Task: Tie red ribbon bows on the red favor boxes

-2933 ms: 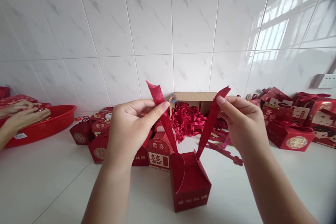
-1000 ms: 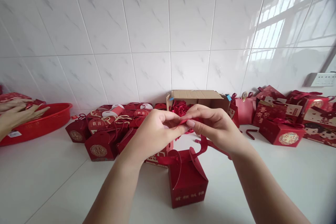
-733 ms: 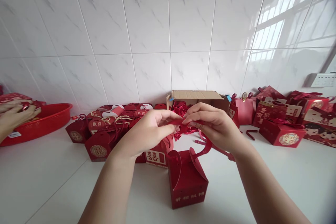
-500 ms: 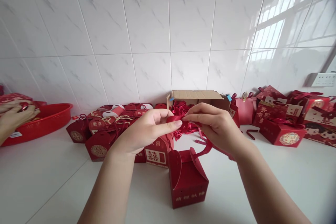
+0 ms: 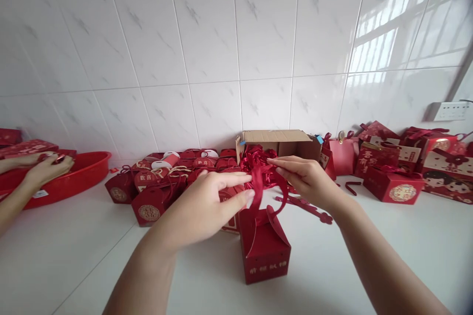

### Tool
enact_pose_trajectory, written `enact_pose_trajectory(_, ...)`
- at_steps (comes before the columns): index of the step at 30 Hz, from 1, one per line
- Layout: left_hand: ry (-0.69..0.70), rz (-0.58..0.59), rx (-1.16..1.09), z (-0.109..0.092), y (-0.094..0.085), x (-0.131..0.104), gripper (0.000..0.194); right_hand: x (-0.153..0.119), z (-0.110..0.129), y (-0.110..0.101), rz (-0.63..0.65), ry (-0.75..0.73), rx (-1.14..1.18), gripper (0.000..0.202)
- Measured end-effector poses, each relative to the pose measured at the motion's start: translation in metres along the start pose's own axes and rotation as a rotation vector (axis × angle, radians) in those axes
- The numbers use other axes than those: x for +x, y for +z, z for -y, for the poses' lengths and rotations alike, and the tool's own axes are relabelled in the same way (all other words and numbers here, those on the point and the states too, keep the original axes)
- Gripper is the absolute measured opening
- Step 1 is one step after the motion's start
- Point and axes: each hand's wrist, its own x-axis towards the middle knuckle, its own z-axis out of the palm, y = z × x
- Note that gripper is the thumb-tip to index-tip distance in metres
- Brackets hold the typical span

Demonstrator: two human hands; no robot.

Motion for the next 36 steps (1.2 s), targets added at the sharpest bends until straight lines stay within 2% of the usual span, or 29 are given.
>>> enact_pose_trajectory(2,0.006,-0.023,0.257,0.006,-0.002,-0.018,0.034,-0.013,-0.006,-0.012,0.008,0.092,-0.07,0.029)
enact_pose_trajectory(5,-0.059,-0.073,0.487,0.037,-0.008,-0.053,0.036,-0.042,-0.02,-0.031,0.105,0.289,-0.269,0.032)
enact_pose_trajectory(8,-0.244,0.012,0.546,0.082,-0.013,-0.094,0.041,-0.081,-0.041,-0.043,0.293,0.494,-0.477,0.03)
enact_pose_trajectory(10,-0.382,0.103,0.516,0.104,-0.012,-0.117,0.045,-0.105,-0.053,-0.044,0.434,0.615,-0.535,0.029)
enact_pose_trajectory(11,-0.446,0.143,0.487,0.11,-0.01,-0.126,0.044,-0.115,-0.057,-0.042,0.487,0.65,-0.524,0.031)
enact_pose_trajectory(13,-0.526,0.202,0.431,0.11,-0.004,-0.136,0.04,-0.125,-0.058,-0.037,0.498,0.647,-0.478,0.031)
enact_pose_trajectory(14,-0.548,0.196,0.414,0.106,0.001,-0.137,0.038,-0.125,-0.055,-0.033,0.453,0.615,-0.454,0.03)
enact_pose_trajectory(16,-0.532,0.108,0.399,0.091,0.013,-0.132,0.03,-0.117,-0.044,-0.025,0.302,0.537,-0.394,0.034)
enact_pose_trajectory(18,-0.414,-0.037,0.358,0.075,0.028,-0.119,0.022,-0.103,-0.03,-0.012,0.162,0.496,-0.253,0.038)
enact_pose_trajectory(20,-0.263,-0.124,0.2,0.062,0.046,-0.103,0.016,-0.089,-0.017,0.005,0.099,0.505,-0.016,0.037)
enact_pose_trajectory(22,-0.232,-0.158,-0.016,0.053,0.064,-0.086,0.014,-0.081,-0.008,0.026,0.102,0.531,0.177,0.04)
enact_pose_trajectory(24,-0.302,-0.165,-0.199,0.05,0.081,-0.072,0.016,-0.08,-0.004,0.047,0.114,0.558,0.26,0.042)
enact_pose_trajectory(28,-0.396,-0.135,-0.283,0.051,0.1,-0.058,0.02,-0.088,-0.007,0.078,0.098,0.669,0.416,0.043)
enact_pose_trajectory(32,-0.485,-0.12,-0.309,0.056,0.103,-0.06,0.03,-0.092,-0.008,0.082,0.119,0.778,0.543,0.047)
enact_pose_trajectory(36,-0.568,-0.024,-0.351,0.057,0.1,-0.064,0.019,-0.092,-0.007,0.075,0.202,0.803,0.672,0.053)
